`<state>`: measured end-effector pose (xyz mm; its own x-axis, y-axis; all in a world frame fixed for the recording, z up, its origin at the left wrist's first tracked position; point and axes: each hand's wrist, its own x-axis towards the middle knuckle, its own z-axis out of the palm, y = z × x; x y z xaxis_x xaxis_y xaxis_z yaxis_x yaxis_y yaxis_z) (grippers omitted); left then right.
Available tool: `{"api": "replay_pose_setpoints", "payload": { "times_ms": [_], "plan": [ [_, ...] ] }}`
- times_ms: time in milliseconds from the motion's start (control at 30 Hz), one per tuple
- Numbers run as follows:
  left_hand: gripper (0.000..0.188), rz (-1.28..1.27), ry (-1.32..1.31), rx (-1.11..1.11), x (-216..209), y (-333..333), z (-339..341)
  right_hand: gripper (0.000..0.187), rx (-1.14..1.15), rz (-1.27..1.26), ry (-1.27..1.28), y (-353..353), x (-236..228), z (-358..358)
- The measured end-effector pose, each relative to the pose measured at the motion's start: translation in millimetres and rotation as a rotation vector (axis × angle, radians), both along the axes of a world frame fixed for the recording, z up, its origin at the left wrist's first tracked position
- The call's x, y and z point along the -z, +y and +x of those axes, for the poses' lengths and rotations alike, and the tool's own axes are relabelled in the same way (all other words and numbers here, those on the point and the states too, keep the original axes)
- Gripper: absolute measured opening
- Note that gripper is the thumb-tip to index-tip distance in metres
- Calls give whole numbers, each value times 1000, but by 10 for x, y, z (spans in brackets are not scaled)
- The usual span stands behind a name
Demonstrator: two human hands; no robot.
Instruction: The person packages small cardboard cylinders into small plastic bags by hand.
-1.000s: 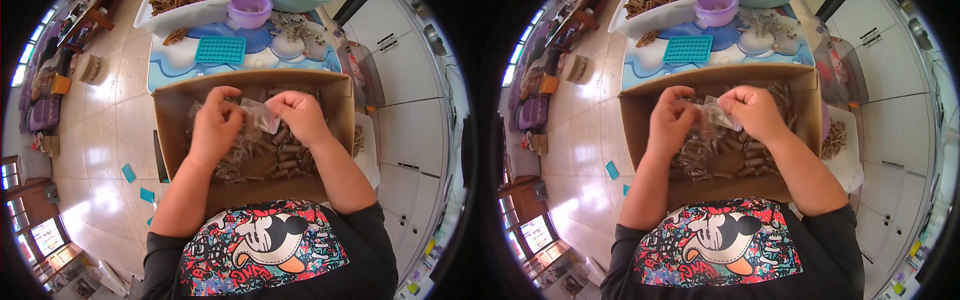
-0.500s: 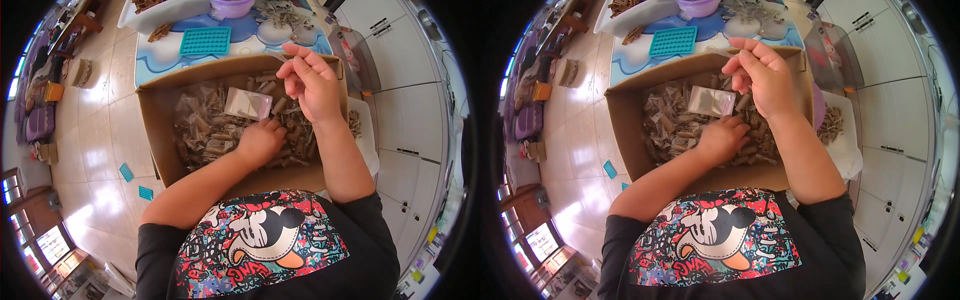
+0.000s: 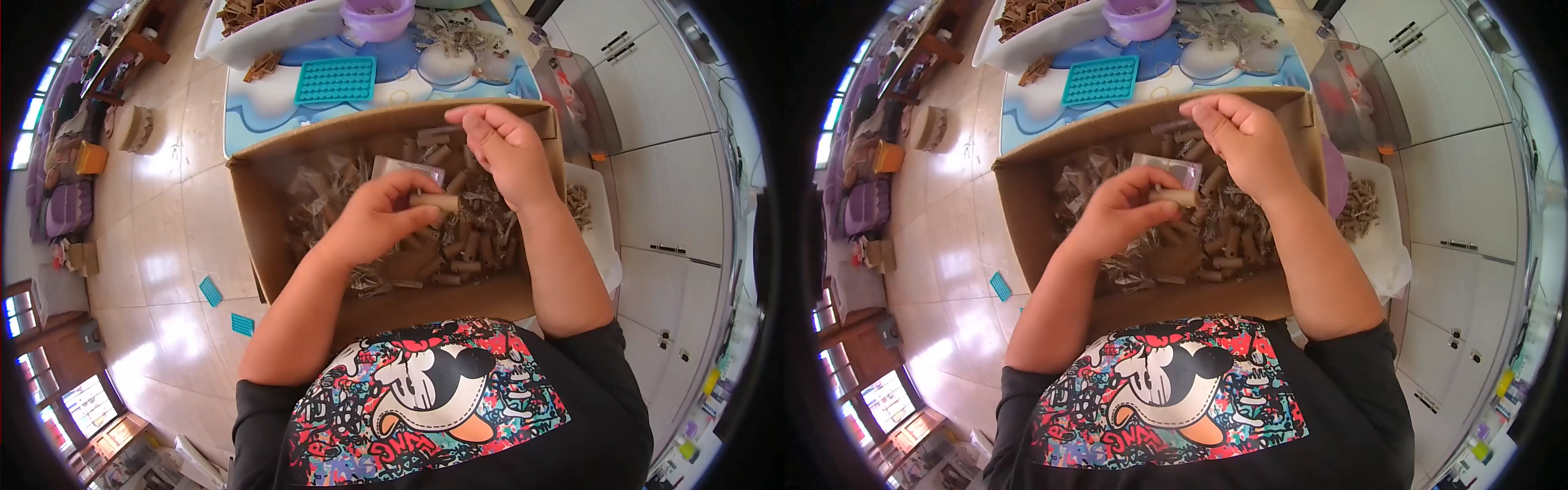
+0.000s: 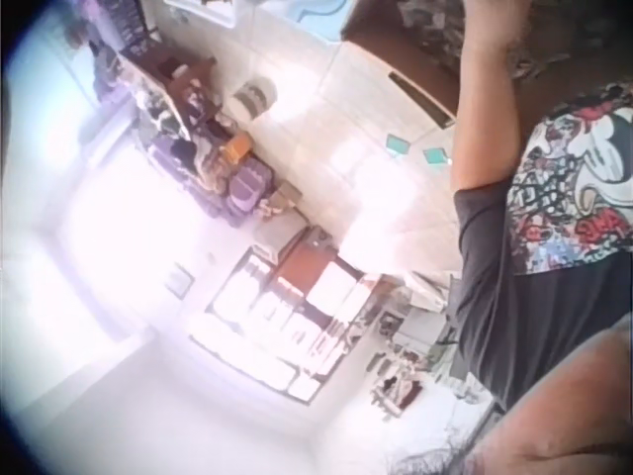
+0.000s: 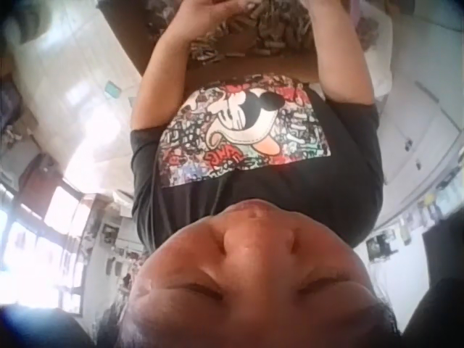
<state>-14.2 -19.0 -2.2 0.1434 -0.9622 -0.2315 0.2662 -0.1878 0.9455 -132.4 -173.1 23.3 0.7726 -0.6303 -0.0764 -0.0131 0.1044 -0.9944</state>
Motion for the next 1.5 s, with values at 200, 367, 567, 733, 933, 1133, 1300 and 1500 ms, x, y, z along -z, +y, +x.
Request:
{"api": "replay_pose_setpoints", "payload": {
  "times_ms": [200, 367, 567, 733, 933, 1133, 1300, 1500],
  "plan": [
    [23, -119, 147, -189, -149, 50, 244, 40, -140, -69, 211, -9, 5, -36],
    [23, -120, 107, -320, -183, 87, 320, 39, -265, 14, 218, -6, 28, -34],
    [23, -141, 111, -416, -176, 75, 368, 26, -289, -18, 136, 25, 55, -14],
    [21, -144, 87, -414, -176, 73, 352, 24, -82, -39, 78, 54, 87, 6],
    [25, -112, 32, -210, -208, 94, 270, 22, 126, -249, 64, 84, 67, 16],
    [25, -154, -1, -229, -137, 92, 295, 15, 166, -431, -24, 94, 84, 32],
    [21, -24, -100, -388, -122, 65, 355, 13, -244, -666, 57, 72, -36, -9],
    [20, 66, 73, -367, -128, 42, 193, 11, -396, -653, 73, 192, -5, 37]
  ]
}}
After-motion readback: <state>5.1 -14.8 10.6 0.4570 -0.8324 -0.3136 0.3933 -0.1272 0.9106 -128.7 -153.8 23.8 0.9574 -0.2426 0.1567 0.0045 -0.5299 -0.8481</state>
